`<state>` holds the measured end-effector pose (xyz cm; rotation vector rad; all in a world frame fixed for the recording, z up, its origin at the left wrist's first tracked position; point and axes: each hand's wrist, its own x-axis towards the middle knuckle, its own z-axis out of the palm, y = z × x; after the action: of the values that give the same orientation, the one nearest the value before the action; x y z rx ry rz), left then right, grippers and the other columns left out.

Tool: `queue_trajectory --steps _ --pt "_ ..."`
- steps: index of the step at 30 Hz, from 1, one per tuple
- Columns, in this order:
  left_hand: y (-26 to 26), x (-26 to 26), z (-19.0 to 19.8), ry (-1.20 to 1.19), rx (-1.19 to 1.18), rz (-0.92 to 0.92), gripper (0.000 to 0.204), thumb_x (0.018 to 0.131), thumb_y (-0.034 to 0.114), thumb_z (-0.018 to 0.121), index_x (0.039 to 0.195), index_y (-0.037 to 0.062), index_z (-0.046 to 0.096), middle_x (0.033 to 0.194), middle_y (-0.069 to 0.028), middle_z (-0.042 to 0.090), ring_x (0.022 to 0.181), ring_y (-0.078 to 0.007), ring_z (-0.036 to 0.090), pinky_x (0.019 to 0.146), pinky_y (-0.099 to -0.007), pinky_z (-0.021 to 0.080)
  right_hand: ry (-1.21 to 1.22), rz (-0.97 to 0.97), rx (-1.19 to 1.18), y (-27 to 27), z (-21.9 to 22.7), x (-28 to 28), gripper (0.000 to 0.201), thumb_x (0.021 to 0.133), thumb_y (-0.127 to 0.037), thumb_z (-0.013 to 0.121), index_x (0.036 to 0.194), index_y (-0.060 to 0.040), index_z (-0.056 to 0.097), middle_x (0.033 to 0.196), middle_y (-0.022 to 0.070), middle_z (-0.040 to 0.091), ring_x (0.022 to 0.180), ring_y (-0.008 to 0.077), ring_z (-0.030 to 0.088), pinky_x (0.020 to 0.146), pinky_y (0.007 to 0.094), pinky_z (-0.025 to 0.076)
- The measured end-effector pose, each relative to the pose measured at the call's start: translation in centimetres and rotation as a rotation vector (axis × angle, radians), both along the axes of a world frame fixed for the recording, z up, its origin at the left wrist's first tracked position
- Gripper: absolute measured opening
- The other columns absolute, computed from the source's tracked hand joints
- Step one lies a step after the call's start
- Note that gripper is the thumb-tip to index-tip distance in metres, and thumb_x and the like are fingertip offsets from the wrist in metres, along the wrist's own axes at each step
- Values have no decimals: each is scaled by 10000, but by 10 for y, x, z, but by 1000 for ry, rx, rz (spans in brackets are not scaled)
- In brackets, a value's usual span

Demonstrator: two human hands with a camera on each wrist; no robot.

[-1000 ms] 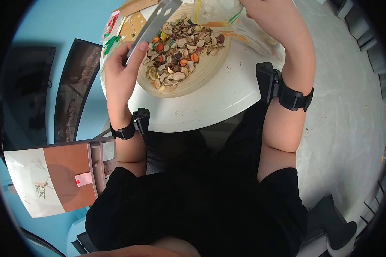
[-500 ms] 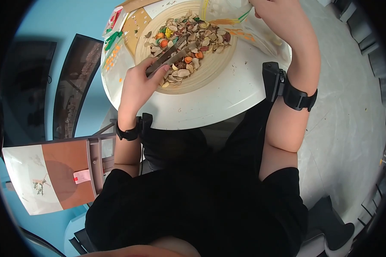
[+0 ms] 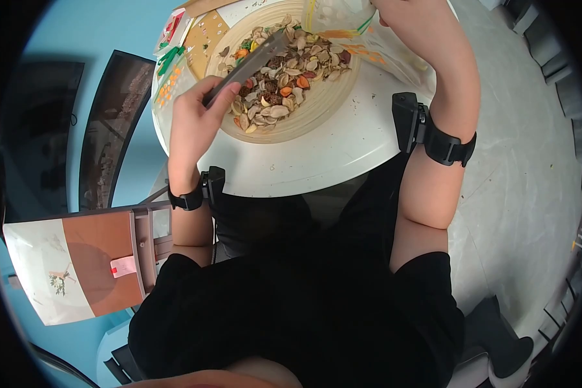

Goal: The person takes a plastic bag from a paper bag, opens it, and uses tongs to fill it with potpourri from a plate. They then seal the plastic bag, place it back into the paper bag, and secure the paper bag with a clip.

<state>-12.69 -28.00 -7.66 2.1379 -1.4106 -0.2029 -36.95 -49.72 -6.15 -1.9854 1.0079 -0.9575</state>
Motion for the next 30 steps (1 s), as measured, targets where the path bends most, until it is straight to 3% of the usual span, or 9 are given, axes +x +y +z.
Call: queue_trajectory --steps 5,11,14,17,20,24,30 --pt "-10 -8 26 11 -141 -32 294 943 279 755 941 -15 739 574 -47 606 484 -64 437 473 -262 341 20 -27 -33 12 9 3 320 954 -194 584 764 56 646 648 68 615 609 141 563 580 319 462" --pt "-29 -28 46 50 -220 -127 311 929 294 768 908 -12 720 586 -54 630 484 -78 472 484 -256 374 6 -24 -10 7 6 0 323 953 -196 583 767 60 647 649 79 621 604 149 569 578 324 461" --pt "-38 -27 40 -34 -215 -137 336 919 326 771 904 -6 719 602 -63 646 506 -99 532 505 -262 410 41 -43 -12 9 10 -1 326 953 -198 585 761 59 646 643 78 621 600 147 570 575 325 462" --pt "-33 -29 41 82 -167 -59 363 927 350 751 899 -10 717 632 -83 661 561 -121 587 551 -272 447 42 -56 -13 9 11 -4 326 951 -200 588 758 56 647 637 72 615 595 143 564 572 324 461" --pt "-31 -10 33 23 -67 63 395 934 369 728 911 -25 718 663 -114 671 614 -134 621 593 -295 474 14 -51 -4 6 8 -7 324 949 -201 590 757 53 647 638 66 613 595 138 560 570 322 459" --pt "-33 24 3 -56 85 161 460 916 428 722 941 -32 735 690 -156 679 634 -234 652 635 -350 505 -18 -30 -60 9 5 -9 321 950 -201 591 761 52 649 647 63 618 599 134 561 571 316 457" --pt "-38 24 -10 54 187 71 462 913 435 715 963 -23 736 715 -191 689 668 -298 684 658 -385 516 -6 -24 17 1 1 -9 316 952 -203 589 775 51 654 660 57 624 609 129 565 575 310 458"
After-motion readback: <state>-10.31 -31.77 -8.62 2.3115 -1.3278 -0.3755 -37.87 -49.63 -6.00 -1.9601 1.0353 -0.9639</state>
